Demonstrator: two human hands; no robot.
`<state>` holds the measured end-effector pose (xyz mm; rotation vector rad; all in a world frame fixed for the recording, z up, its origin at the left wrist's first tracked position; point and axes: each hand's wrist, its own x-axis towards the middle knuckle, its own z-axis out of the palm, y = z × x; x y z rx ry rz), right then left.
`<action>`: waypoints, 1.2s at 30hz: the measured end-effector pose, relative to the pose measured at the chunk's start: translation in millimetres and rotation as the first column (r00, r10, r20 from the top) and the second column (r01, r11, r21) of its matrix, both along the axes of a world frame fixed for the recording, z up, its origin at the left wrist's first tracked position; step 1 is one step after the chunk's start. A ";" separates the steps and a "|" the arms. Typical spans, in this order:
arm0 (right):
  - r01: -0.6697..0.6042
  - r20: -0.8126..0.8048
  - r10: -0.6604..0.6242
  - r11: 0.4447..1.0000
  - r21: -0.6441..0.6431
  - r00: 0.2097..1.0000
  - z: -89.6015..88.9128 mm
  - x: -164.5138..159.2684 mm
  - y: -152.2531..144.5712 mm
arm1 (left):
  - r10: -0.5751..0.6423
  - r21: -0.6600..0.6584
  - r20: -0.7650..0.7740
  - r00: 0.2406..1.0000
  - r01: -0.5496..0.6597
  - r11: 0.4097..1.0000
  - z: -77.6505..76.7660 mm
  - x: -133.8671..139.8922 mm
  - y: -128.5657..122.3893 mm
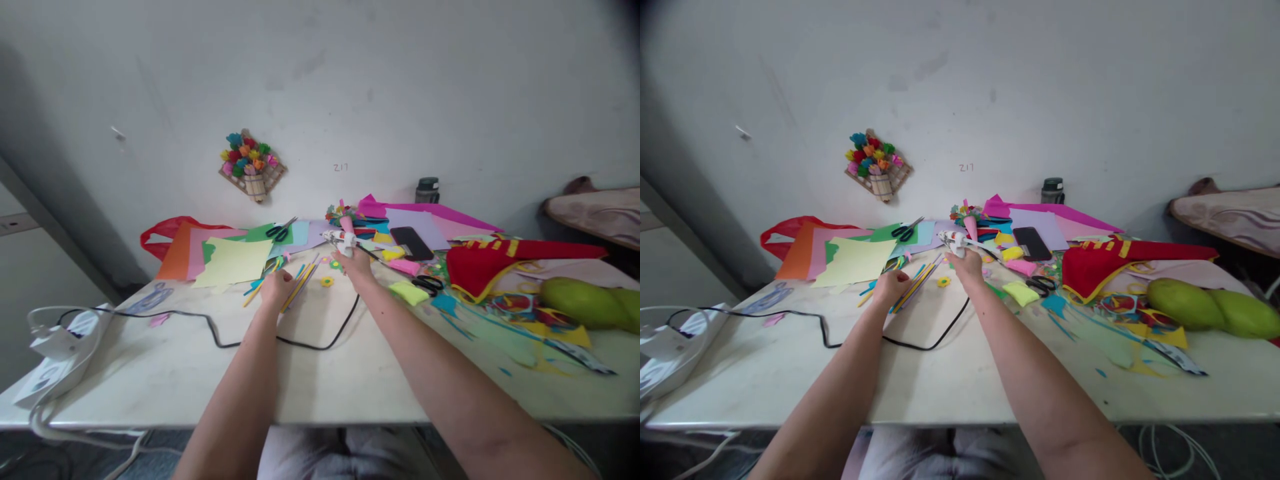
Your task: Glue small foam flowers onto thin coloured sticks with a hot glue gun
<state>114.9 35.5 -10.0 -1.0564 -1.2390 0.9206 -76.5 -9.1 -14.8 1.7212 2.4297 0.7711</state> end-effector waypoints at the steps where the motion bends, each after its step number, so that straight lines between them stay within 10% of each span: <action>1: -0.003 -0.048 0.003 1.000 -0.004 0.999 2.1 1.4 -1.0 | 0.000 -0.018 -0.011 1.000 0.000 1.000 0.0 0.1 -0.3; 36: -0.064 -0.272 0.052 0.997 -0.036 0.961 2.3 9.1 2.5 | 0.077 0.088 0.071 0.994 -0.083 0.993 -1.5 -10.5 5.9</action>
